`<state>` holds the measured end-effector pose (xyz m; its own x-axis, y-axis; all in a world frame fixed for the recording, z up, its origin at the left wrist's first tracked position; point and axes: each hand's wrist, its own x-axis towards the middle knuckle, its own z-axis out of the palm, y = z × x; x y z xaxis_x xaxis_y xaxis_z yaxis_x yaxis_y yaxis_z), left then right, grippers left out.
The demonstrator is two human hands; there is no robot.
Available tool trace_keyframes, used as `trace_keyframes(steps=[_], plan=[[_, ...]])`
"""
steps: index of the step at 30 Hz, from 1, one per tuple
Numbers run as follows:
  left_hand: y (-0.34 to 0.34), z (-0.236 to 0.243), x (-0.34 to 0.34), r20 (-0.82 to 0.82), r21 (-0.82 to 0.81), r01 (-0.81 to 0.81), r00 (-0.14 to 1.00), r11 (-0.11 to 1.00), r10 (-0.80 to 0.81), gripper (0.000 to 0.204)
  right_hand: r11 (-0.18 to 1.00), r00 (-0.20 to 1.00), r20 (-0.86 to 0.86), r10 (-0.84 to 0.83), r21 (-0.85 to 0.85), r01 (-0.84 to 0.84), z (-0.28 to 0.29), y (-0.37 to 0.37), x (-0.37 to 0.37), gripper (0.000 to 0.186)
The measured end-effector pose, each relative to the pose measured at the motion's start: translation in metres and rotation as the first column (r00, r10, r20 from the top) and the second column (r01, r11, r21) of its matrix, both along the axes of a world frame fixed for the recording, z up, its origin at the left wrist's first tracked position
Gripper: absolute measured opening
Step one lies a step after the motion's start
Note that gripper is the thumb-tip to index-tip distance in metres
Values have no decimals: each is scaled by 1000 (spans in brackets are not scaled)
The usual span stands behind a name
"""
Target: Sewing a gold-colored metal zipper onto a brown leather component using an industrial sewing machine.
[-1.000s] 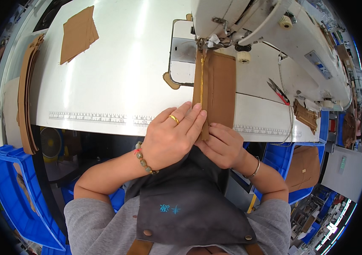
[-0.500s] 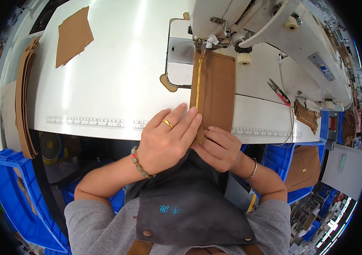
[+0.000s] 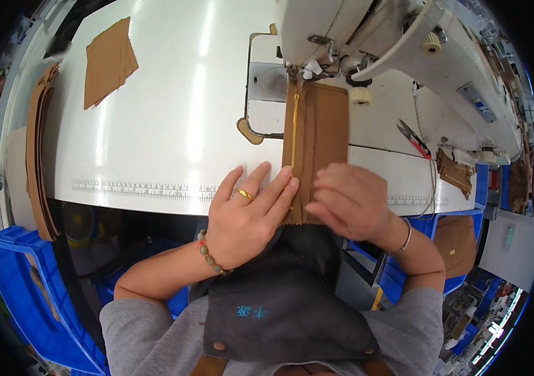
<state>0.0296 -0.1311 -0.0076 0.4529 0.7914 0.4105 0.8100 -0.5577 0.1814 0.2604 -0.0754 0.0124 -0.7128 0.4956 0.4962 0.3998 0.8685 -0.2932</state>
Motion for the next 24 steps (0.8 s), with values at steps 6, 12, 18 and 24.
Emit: trace_keyframes(steps=[6,12,18,24], plan=[[-1,5,1,-54,-31,-16,998,999,14,67,977,988,113,-105,198,81,-17,70,-15,55],[-1,3,0,-39,-52,-20,999,998,18,71,991,969,207,-134,30,131,-21,71,-13,73],[-14,-6,-6,-5,-131,32,999,991,-33,63,990,968,224,-116,-47,129,-18,69,-9,92],[-32,-15,-27,2,-25,95,995,995,-95,52,993,967,230,-113,1,116,-12,66,-11,93]])
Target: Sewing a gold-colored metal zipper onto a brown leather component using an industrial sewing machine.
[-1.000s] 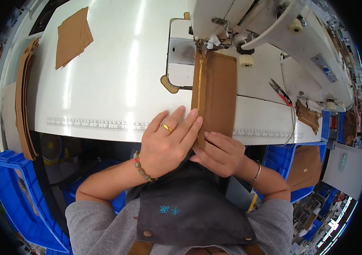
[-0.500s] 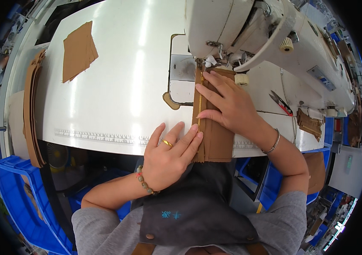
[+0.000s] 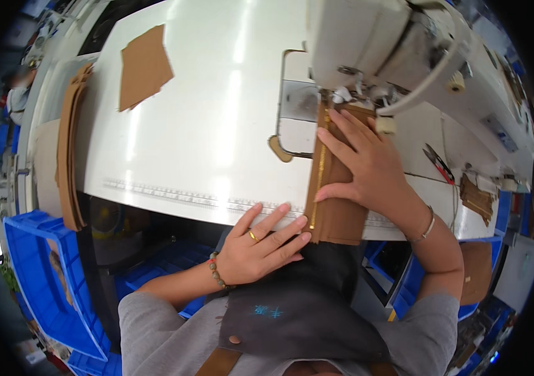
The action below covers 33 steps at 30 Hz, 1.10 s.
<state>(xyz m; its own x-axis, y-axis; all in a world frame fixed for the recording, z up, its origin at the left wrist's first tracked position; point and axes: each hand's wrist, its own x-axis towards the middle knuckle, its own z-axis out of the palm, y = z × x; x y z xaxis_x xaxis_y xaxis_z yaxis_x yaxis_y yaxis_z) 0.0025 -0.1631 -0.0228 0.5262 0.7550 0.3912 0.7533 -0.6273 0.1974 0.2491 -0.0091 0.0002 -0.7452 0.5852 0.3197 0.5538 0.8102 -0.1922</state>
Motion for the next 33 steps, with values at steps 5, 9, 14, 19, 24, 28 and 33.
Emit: trace_keyframes(steps=[5,9,14,19,24,28,33], plan=[[9,19,-91,-83,113,-303,946,946,313,43,998,993,105,-58,10,57,4,-1,-4,99],[37,51,-225,-91,447,-639,664,626,742,33,999,994,102,-49,28,46,2,-1,-2,100],[33,56,-338,-184,295,-937,137,188,973,37,998,994,93,-49,33,46,-1,-1,0,100],[23,41,-382,-207,184,-957,185,225,961,36,998,994,101,-49,40,45,-1,-1,0,100],[21,79,-409,-353,364,-863,218,349,910,29,998,996,81,-35,60,30,1,-1,-2,99],[43,153,-390,-352,466,-838,119,284,928,28,997,992,98,-74,42,70,2,-2,-1,98],[67,171,-268,-258,-26,-739,656,674,709,51,997,996,62,-60,53,57,-1,-1,-1,96]])
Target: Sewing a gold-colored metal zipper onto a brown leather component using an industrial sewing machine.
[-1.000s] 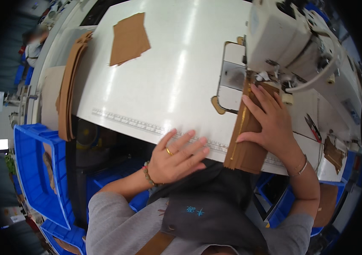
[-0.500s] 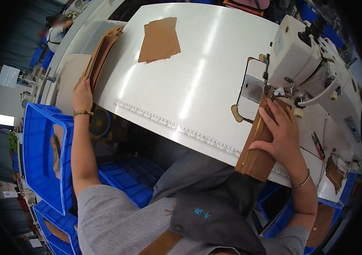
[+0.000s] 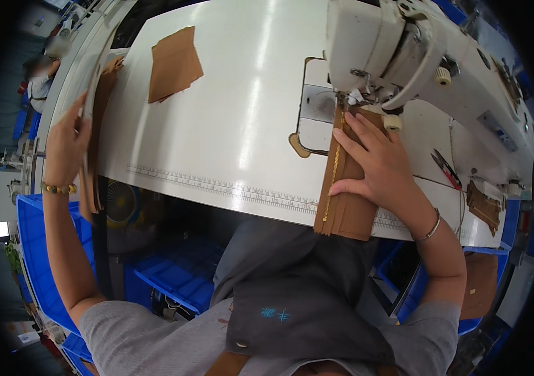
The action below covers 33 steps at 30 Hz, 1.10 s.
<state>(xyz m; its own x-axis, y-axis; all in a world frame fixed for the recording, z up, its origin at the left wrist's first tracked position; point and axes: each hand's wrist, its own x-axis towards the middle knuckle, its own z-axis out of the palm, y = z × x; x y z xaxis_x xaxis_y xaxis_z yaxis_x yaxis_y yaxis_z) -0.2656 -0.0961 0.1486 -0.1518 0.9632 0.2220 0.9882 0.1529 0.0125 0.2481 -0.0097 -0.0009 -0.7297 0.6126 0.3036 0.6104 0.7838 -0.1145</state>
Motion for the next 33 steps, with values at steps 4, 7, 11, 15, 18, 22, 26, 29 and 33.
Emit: trace_keyframes(steps=[4,7,11,15,18,22,26,29,33], plan=[[-16,-36,129,488,-339,408,847,848,-213,69,1000,999,-31,20,-7,-20,1,0,1,97],[-15,-42,190,704,-510,671,685,539,-187,70,1000,999,-39,15,-18,-15,2,-1,1,98],[-9,-48,242,872,-362,822,465,439,-152,77,1000,1000,-7,15,-11,-15,1,-1,3,96],[-1,-69,275,977,-132,865,197,485,-86,72,999,999,-45,1,36,1,-6,0,5,83],[18,-91,281,919,0,872,193,489,-343,59,991,994,-106,-12,-133,-2,-13,3,6,68],[44,-128,278,203,193,798,537,571,-819,56,998,993,-116,31,-44,-36,-19,4,8,56],[40,-152,287,335,16,671,695,741,-637,56,998,992,-111,67,29,-64,-16,5,9,58],[37,-156,295,341,33,621,730,783,-593,55,998,993,-107,52,-33,-56,-12,0,10,71],[45,-150,293,321,11,613,746,790,-583,51,998,995,-86,49,-37,-52,-11,0,9,83]])
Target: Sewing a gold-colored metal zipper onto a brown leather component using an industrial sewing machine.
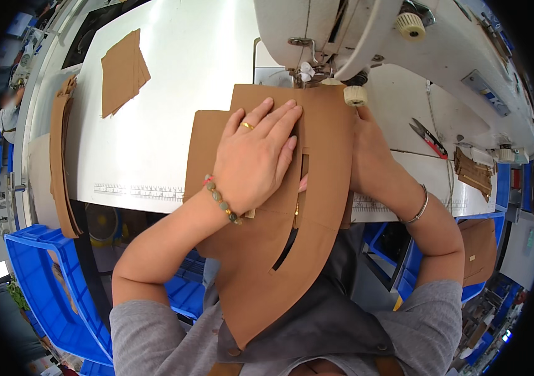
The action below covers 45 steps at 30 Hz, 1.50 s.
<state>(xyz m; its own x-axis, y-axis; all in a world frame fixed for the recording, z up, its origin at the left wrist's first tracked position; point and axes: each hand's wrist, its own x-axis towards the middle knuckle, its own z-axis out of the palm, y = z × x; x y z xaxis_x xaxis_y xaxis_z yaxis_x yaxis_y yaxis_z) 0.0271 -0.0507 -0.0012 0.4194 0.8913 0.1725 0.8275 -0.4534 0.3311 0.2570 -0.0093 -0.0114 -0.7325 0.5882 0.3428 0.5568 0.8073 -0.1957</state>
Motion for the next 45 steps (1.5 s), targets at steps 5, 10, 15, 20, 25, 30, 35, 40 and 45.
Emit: trace_keyframes(steps=[5,10,15,20,25,30,35,40,45], plan=[[18,-3,-3,6,43,50,999,998,-50,50,1000,1000,-21,-11,6,11,-1,2,-1,78],[20,-9,-4,-29,126,53,998,991,-50,50,999,999,-24,-34,-27,34,1,1,0,74],[24,-8,-6,-59,126,70,996,989,-63,49,997,999,-1,-32,-68,32,1,1,1,72],[24,-8,-5,-56,133,59,997,989,-52,48,999,1000,2,-24,-34,24,1,1,2,68],[24,-8,-5,-66,137,51,997,989,-43,47,999,1000,-1,-26,-27,26,0,2,2,63],[28,-10,-6,-62,152,62,997,986,-53,47,999,1000,4,-11,-30,11,2,1,2,54],[38,-15,-6,-55,201,41,998,979,-31,45,1000,1000,25,-16,-9,16,5,2,0,49],[63,-18,-7,-72,228,24,997,973,-7,42,999,1000,14,-24,-25,25,7,0,-1,48],[91,-24,-11,-50,233,15,999,972,-3,31,999,999,26,-31,-27,32,6,0,-2,50]])
